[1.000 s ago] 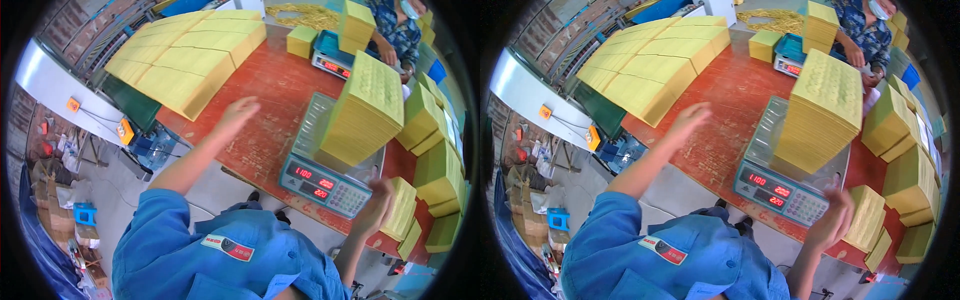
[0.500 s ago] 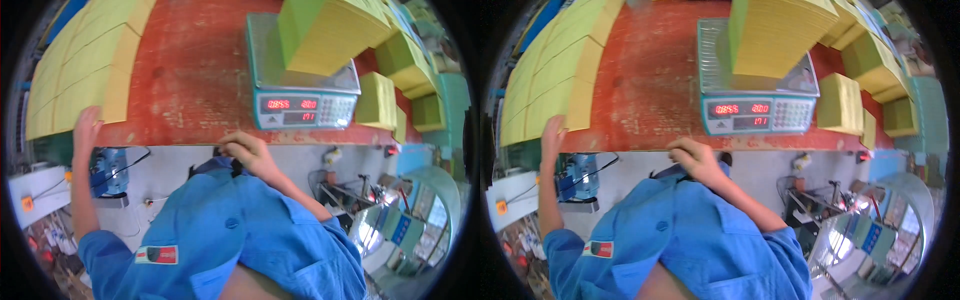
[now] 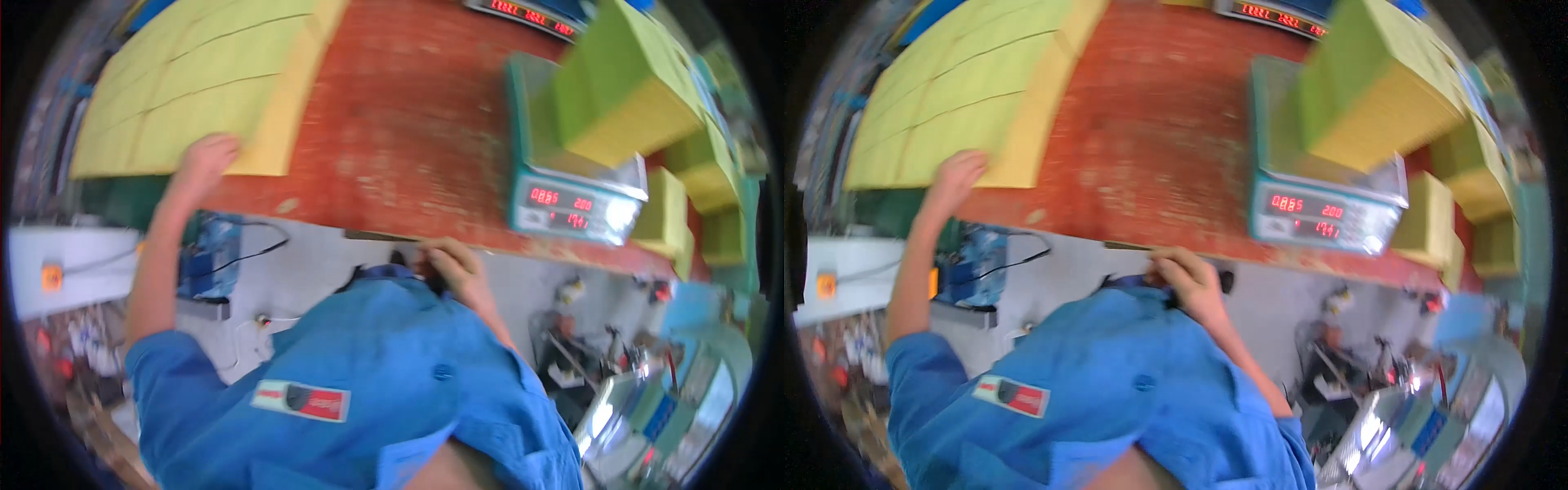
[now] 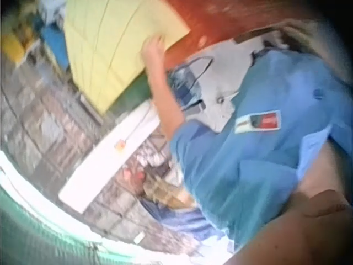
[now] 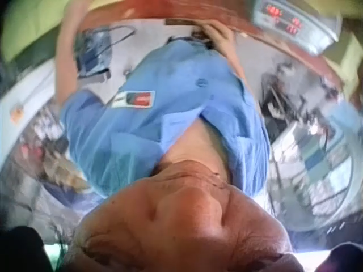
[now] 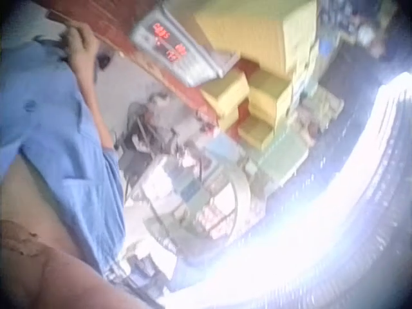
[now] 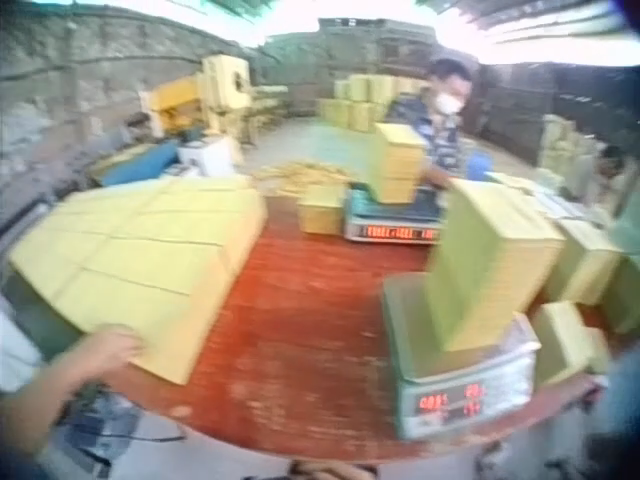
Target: The recorder is weighing stacks of yellow paper on a digital scale in a factory setting.
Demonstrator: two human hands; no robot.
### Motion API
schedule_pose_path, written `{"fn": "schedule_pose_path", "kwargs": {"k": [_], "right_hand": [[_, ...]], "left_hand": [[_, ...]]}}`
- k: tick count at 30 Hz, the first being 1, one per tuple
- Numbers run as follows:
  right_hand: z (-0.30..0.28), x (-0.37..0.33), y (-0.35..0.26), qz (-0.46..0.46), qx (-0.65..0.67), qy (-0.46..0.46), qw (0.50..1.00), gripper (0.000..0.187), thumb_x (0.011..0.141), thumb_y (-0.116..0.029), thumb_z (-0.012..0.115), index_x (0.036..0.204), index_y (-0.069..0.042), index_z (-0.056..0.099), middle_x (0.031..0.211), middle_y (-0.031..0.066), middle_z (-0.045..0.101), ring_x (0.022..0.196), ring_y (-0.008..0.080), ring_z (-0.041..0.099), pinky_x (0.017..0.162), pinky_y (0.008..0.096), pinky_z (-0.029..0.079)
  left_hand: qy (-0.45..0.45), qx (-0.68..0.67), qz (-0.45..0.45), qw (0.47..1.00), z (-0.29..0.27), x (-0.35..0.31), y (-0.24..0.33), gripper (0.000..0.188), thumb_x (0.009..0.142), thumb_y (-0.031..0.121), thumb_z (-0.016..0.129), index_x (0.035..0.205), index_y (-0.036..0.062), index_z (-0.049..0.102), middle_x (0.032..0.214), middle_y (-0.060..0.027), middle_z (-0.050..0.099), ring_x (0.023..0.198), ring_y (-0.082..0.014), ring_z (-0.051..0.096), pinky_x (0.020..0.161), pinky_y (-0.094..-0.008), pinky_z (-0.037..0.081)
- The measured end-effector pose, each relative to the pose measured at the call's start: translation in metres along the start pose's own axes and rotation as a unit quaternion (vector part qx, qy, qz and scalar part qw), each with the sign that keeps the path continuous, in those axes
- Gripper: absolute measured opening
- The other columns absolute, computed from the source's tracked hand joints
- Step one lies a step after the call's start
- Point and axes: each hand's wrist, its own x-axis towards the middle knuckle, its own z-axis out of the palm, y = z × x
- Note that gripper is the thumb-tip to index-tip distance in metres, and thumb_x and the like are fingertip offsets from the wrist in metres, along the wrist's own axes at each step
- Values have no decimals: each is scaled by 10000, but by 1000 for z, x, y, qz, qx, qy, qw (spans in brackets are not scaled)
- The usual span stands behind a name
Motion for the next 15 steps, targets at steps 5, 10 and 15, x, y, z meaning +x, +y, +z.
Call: {"fn": "schedule_pose_path", "kwargs": {"k": [5,10,15], "right_hand": [[9,9,10,17,1,-39,999,225,984,-105,502,1122,18,630,948,90,680,848,170,649,782,306,524],[27,25,1,22,-24,-86,996,230,990,-112,496,1128,17,627,958,92,682,858,172,654,789,312,531],[70,60,-37,23,-53,-152,987,310,1006,-201,487,1201,19,587,1030,104,668,939,193,642,818,329,523]], "left_hand": [[74,-21,-9,997,6,-5,14,153,846,27,635,991,-14,659,981,-174,676,907,-339,649,778,-387,527],[104,-13,-43,994,-1,-14,21,150,851,38,629,987,-17,656,964,-175,674,881,-336,648,755,-388,526],[188,22,-37,981,-20,-11,59,98,817,58,632,891,-5,638,899,-154,664,837,-328,644,710,-406,520]]}}
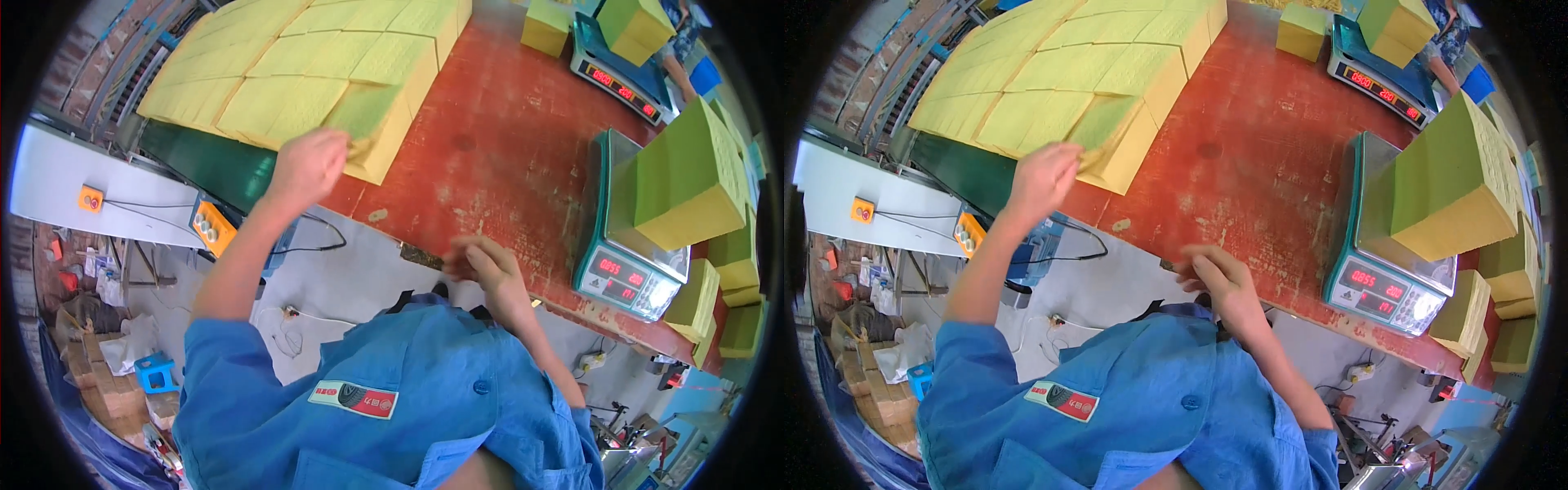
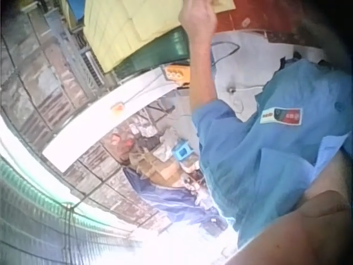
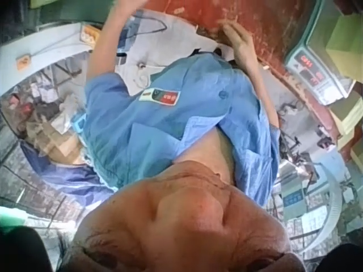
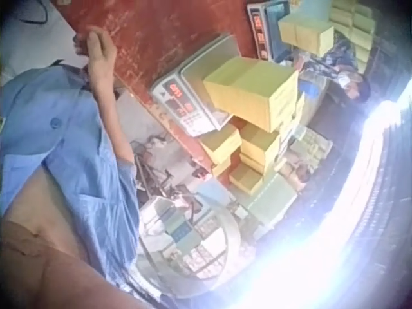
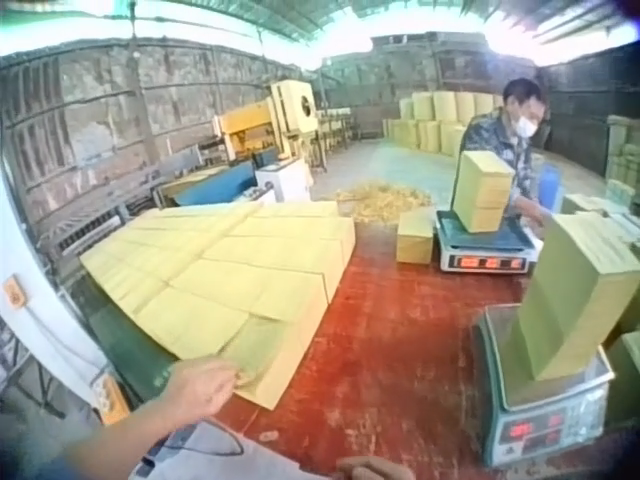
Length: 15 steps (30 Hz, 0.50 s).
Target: The recorder is weighing stacks of yellow paper on a digital scale in a factory setting.
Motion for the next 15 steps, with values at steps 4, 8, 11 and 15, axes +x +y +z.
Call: {"fn": "schedule_pose_path", "kwargs": {"k": [4,8,11,15], "right_hand": [[15,51,-3,52,145,-10,988,480,977,-309,549,1329,3,454,1127,123,638,973,230,646,801,384,534],[8,71,28,-23,41,81,996,356,868,-95,620,1203,13,569,1043,118,668,929,195,642,786,345,541],[-1,29,4,-90,-3,74,993,474,879,-32,563,1335,46,462,1196,154,616,1085,213,589,940,354,477],[-29,-32,-65,-176,-12,53,983,477,903,-32,546,1357,46,422,1228,154,590,1130,196,560,976,341,448]], "left_hand": [[-16,-32,92,995,2,-18,79,169,751,71,666,902,-5,652,969,-146,664,878,-316,644,728,-424,516],[-32,-77,80,993,20,-30,137,331,780,107,696,1074,-31,634,1104,-176,634,1001,-327,614,836,-399,496],[68,-227,-173,956,22,-44,135,471,853,167,658,1251,-61,548,1234,-192,587,1138,-293,561,941,-385,442],[-8,-606,-388,694,40,9,137,396,935,191,585,1242,-57,558,1187,-141,609,1117,-201,557,925,-349,456]]}}
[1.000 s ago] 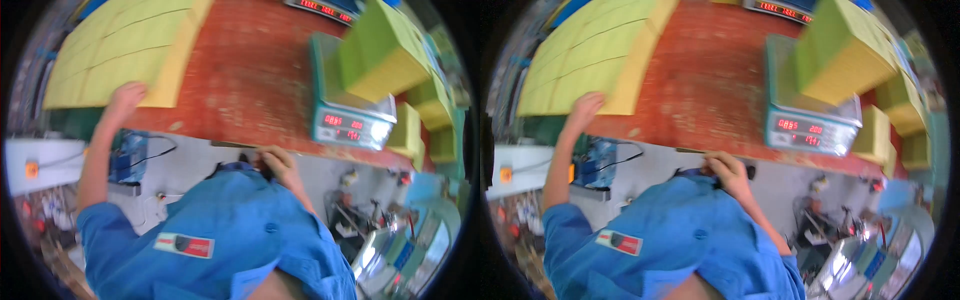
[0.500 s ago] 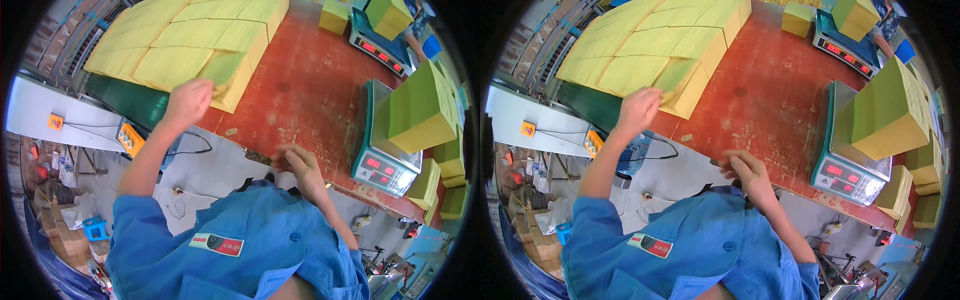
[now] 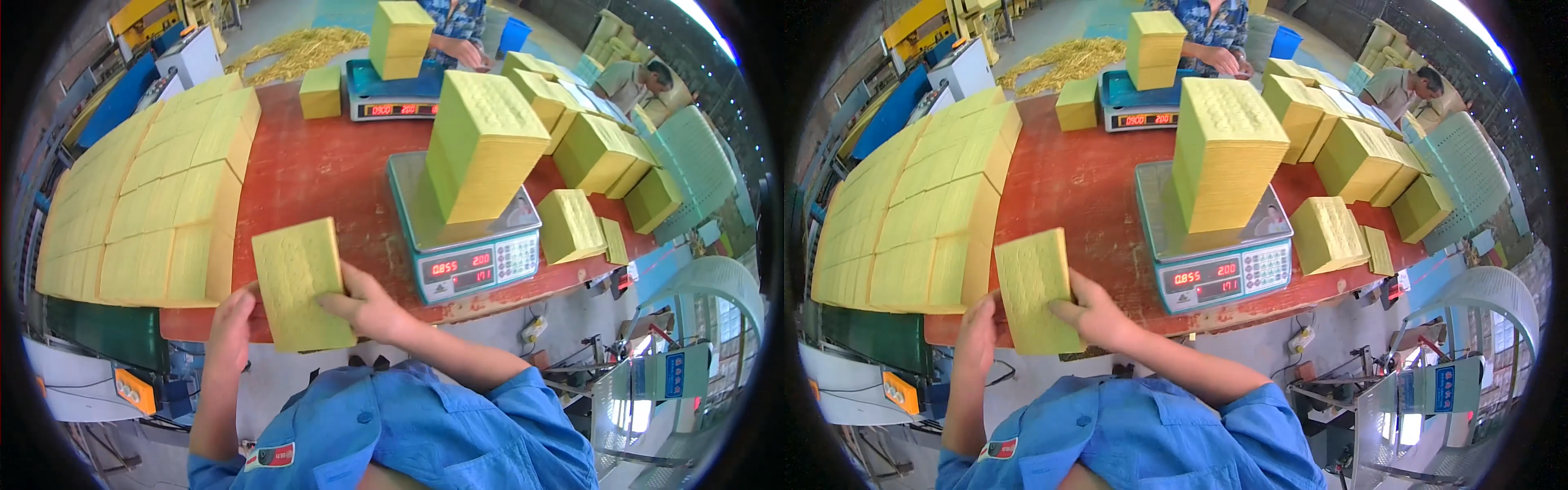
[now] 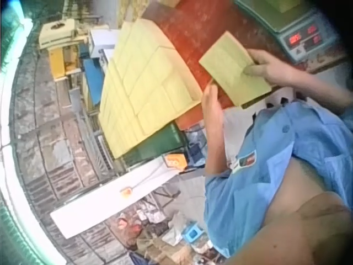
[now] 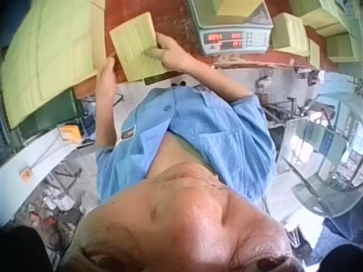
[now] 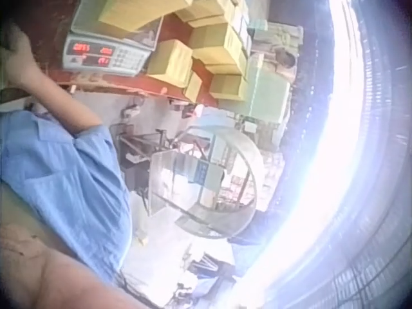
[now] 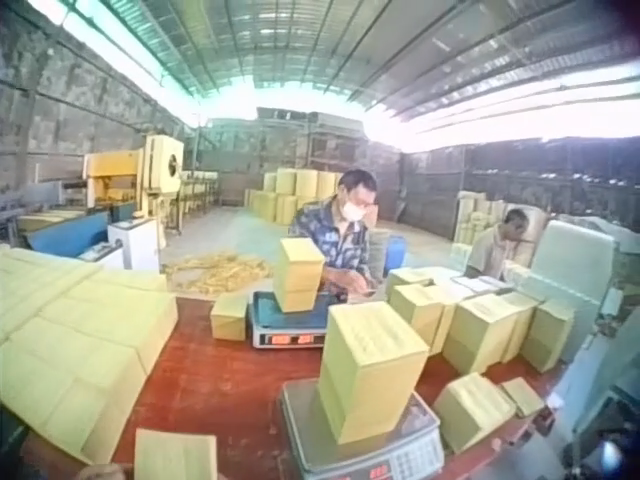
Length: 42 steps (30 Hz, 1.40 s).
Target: The recorder is weighing stacks of yellow paper on a digital scale in a factory setting.
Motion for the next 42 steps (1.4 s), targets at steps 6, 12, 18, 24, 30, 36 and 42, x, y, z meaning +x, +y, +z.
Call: {"fn": "schedule_pose_path", "kwargs": {"k": [6,12,18,24,30,36,42], "right_hand": [[-89,-16,-148,-176,-244,113,947,461,881,-87,663,1285,50,486,1027,100,645,880,137,611,739,288,506],[-206,12,-263,-245,-275,261,892,438,826,-81,701,1218,49,557,768,53,613,608,99,551,540,240,422],[-268,34,-251,-167,-280,271,906,397,798,-111,732,1147,39,617,791,59,627,651,121,585,577,249,454],[-292,40,-243,-173,-301,266,899,402,785,-147,744,1127,33,631,758,62,637,658,130,598,593,283,467],[-296,42,-229,-210,-402,296,841,384,788,-197,730,1112,-9,644,712,74,650,663,150,619,630,307,485],[-292,40,-223,-226,-431,329,810,388,793,-209,738,1120,-22,649,728,86,661,670,172,628,669,315,501],[-299,39,-220,-229,-414,333,815,397,804,-204,743,1144,-25,645,765,83,668,672,159,622,672,313,504]], "left_hand": [[-198,-101,46,974,147,57,94,334,906,189,643,1156,-30,608,1075,-78,655,1039,-151,591,906,-299,454],[-287,-5,72,955,291,137,169,212,902,268,654,956,63,671,830,-34,682,693,-114,627,620,-264,505],[-244,103,42,963,331,167,144,233,899,320,634,781,120,653,659,-12,629,515,-109,542,468,-249,388],[-237,129,29,962,341,161,139,251,908,328,602,773,119,635,663,-10,614,513,-108,514,463,-254,353],[-227,114,29,967,344,157,132,249,929,339,604,783,137,611,621,22,584,487,-72,502,430,-227,312],[-236,124,61,962,343,154,129,272,940,345,592,759,143,574,634,22,577,487,-73,499,424,-235,318],[-220,138,127,957,350,159,117,282,951,352,579,757,147,573,617,31,551,481,-68,480,423,-237,325]]}}
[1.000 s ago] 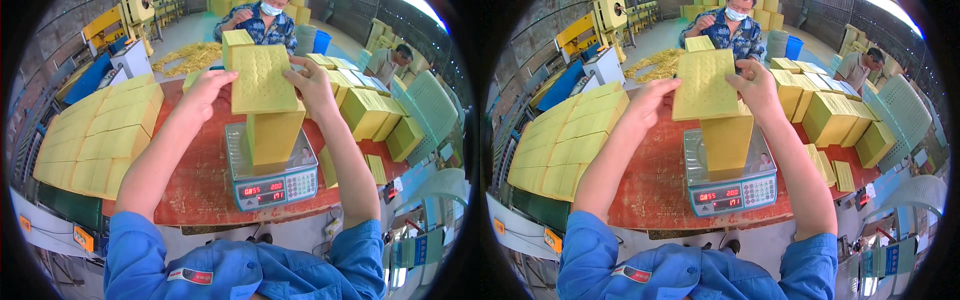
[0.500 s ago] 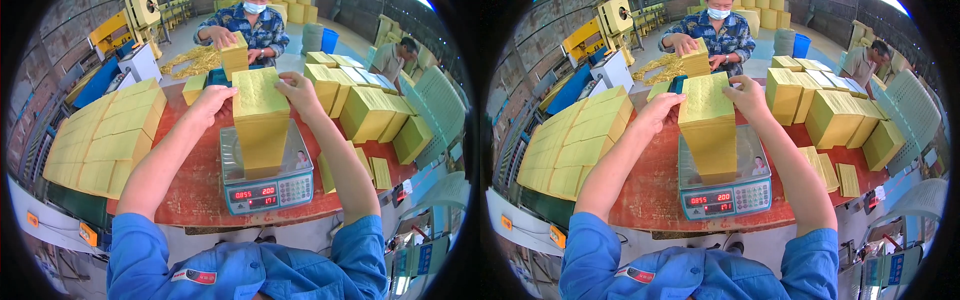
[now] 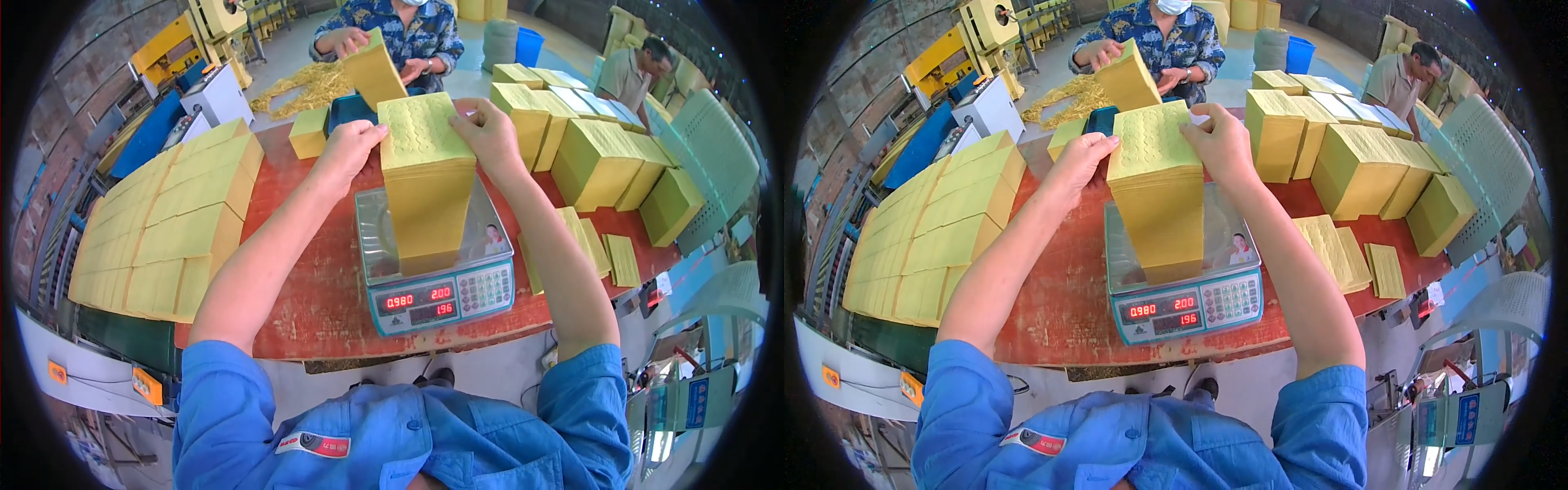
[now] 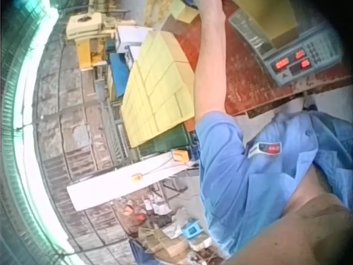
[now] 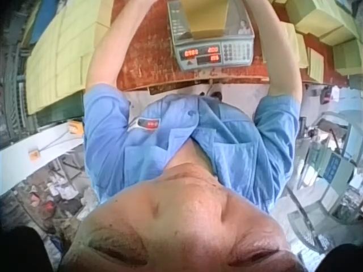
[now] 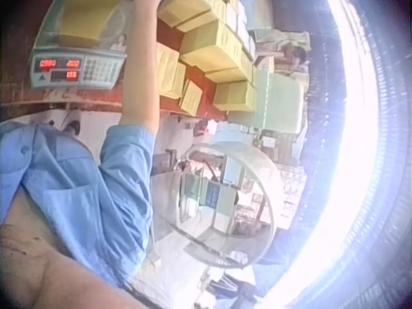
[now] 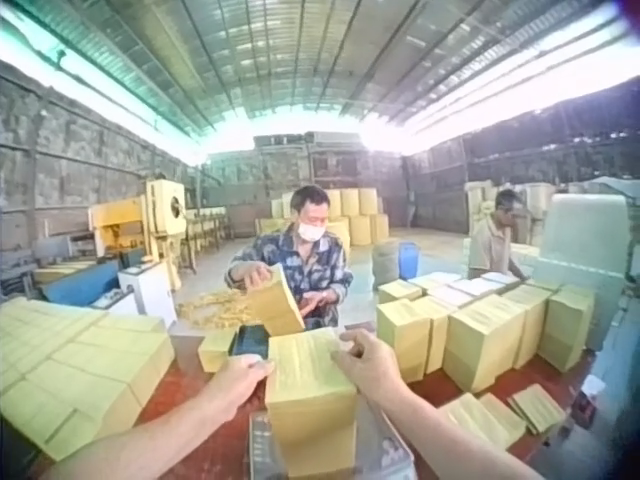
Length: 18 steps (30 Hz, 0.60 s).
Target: The recorder is weighing stacks of yellow paper on a digital scale in a factory setting.
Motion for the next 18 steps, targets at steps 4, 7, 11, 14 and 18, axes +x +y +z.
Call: {"fn": "schedule_pose_path", "kwargs": {"k": [4,7,11,14,18], "right_hand": [[3,-16,-6,20,27,2,999,361,842,-216,720,1132,-14,648,768,58,652,653,127,605,622,279,484],[-5,-21,10,29,184,9,983,318,894,-227,670,1120,-4,650,784,39,634,625,107,578,580,253,461],[-41,-39,21,128,243,-10,961,298,970,-270,568,1155,-48,639,891,28,631,665,85,576,587,219,426],[-61,-40,70,179,234,-56,954,303,959,-309,575,1110,-57,648,876,34,655,649,93,594,558,228,425],[-60,-40,122,232,232,-120,937,300,964,-306,563,1111,-57,645,879,29,653,688,95,606,609,234,447]], "left_hand": [[23,30,38,999,1,-5,-15,331,951,426,572,780,143,592,611,29,552,487,-70,488,431,-233,343],[49,-12,13,999,-2,-19,-16,411,937,514,564,805,127,605,630,9,572,507,-86,514,452,-243,367],[152,-133,-76,977,-62,-48,-55,625,934,649,449,1137,68,564,721,-51,615,588,-149,577,567,-288,436],[205,-198,-149,947,-128,-94,-98,587,978,589,397,1184,52,515,892,-130,680,696,-206,623,639,-318,491],[335,-220,-228,887,-161,-175,-123,590,996,560,370,1237,30,461,1023,-185,668,775,-234,631,692,-339,509]]}}
